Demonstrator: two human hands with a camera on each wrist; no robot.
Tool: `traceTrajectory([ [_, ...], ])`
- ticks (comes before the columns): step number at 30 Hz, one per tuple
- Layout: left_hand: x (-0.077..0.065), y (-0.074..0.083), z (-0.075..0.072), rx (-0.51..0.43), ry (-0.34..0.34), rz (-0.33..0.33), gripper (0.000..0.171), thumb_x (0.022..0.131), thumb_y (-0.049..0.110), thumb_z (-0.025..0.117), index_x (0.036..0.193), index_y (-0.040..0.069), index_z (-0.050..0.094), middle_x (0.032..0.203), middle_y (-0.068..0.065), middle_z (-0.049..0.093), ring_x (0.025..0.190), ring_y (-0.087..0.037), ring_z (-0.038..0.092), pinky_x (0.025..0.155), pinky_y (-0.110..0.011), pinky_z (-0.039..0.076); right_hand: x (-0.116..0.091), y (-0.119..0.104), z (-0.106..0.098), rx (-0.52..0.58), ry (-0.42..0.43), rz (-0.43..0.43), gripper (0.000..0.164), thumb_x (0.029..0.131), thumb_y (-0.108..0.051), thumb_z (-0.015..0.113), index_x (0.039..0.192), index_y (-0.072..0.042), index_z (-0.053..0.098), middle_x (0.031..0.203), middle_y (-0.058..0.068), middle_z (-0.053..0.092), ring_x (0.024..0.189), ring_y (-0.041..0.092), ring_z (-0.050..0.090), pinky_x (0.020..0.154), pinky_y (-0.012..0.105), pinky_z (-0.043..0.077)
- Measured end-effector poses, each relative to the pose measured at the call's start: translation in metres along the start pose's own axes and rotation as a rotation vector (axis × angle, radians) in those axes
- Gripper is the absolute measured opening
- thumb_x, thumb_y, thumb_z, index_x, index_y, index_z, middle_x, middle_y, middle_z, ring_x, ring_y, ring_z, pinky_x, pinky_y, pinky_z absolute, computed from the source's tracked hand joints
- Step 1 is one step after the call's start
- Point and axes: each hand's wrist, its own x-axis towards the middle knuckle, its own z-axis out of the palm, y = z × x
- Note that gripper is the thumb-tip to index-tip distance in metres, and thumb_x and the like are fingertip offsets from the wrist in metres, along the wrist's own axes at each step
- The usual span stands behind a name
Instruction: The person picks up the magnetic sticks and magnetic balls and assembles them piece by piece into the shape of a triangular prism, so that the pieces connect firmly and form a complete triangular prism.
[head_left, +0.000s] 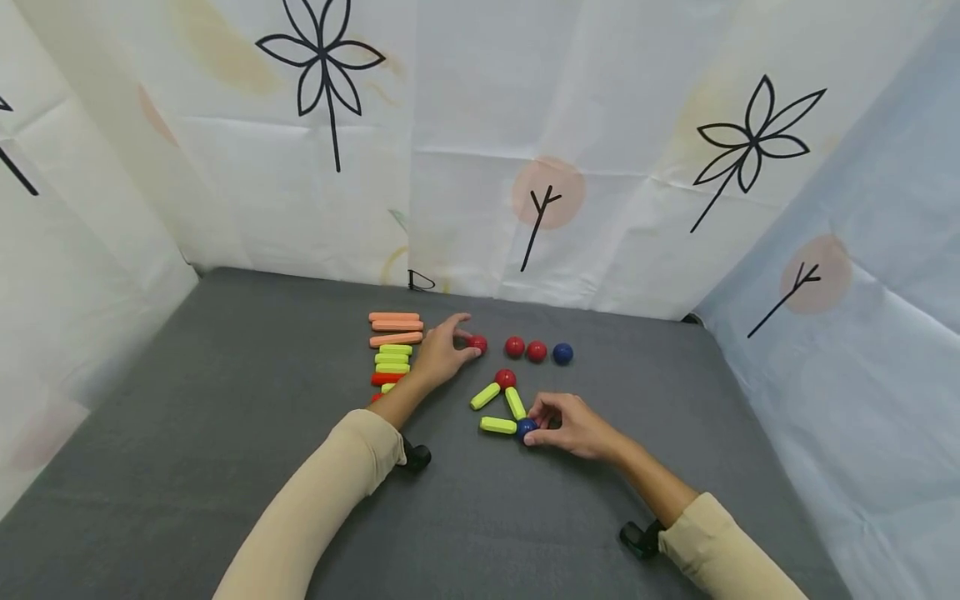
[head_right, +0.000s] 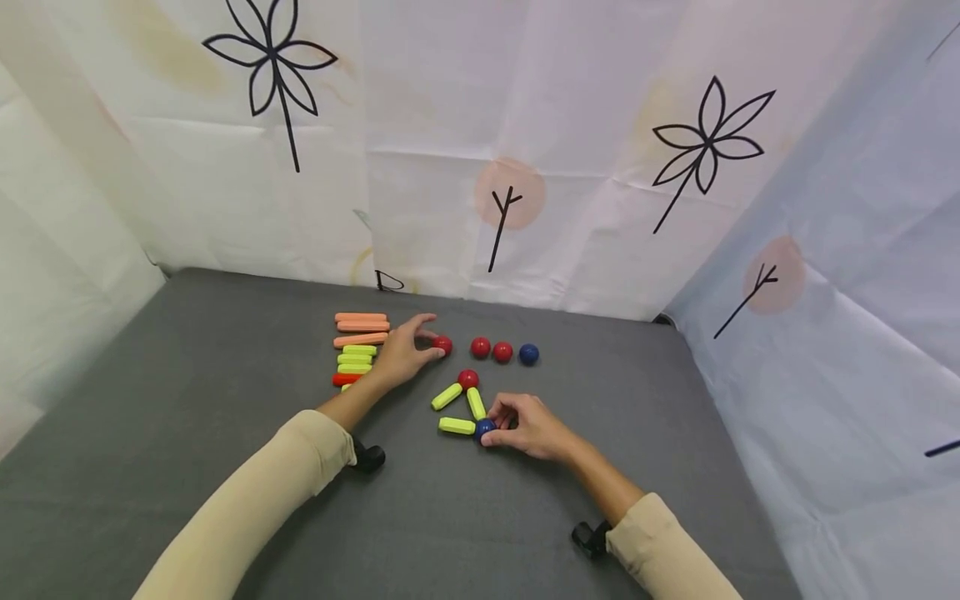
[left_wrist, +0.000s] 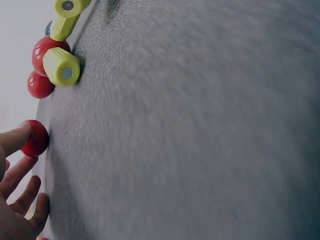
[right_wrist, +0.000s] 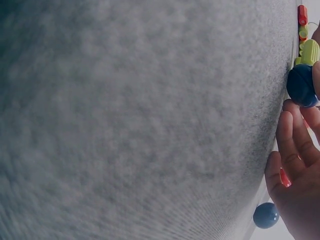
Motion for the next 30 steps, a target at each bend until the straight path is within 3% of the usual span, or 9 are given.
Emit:
traceTrajectory([
  [8,-0.019,-0.008,-0.021,0.022,-0.096,0.042,0.062,0.087,0.013,0.079,0.141,0.003,0.051,0.112,-0.012,0.07,0.111,-0.029,0.061,0.101,-0.049,0.044,0.0,-0.003,-0.001,-0.008,-0.009,0.002,0.024,0.085,-0.022,0.08,0.099,-0.009,0.066,0.088,-0.002,0.064,0.08,0.012,0.058,0.073,0.025,0.05],
  [18,-0.059,-0.006,-0.043,0.11,-0.281,0.159,0.063,0.083,0.014,0.082,0.138,0.005,0.052,0.105,-0.001,0.071,0.1,-0.018,0.064,0.093,-0.043,0.05,0.002,-0.002,0.0,0.0,-0.013,0.009,0.023,0.086,-0.022,0.08,0.099,-0.009,0.066,0.089,-0.001,0.064,0.081,0.013,0.058,0.072,0.025,0.049],
  [26,-0.081,-0.001,-0.043,0.199,-0.336,0.271,0.062,0.083,0.019,0.082,0.138,0.009,0.054,0.109,0.003,0.071,0.104,-0.019,0.06,0.091,-0.041,0.049,0.0,-0.002,0.0,0.001,0.0,-0.008,0.024,0.086,-0.02,0.08,0.1,-0.008,0.066,0.089,0.0,0.064,0.08,0.012,0.058,0.071,0.026,0.049],
  [30,-0.085,0.004,-0.038,0.196,-0.368,0.284,0.063,0.084,0.02,0.082,0.139,0.011,0.054,0.112,0.003,0.07,0.108,-0.019,0.059,0.093,-0.043,0.049,0.0,-0.001,0.0,-0.004,0.0,-0.008,0.024,0.086,-0.022,0.08,0.1,-0.008,0.067,0.09,0.001,0.064,0.081,0.013,0.058,0.071,0.026,0.049],
])
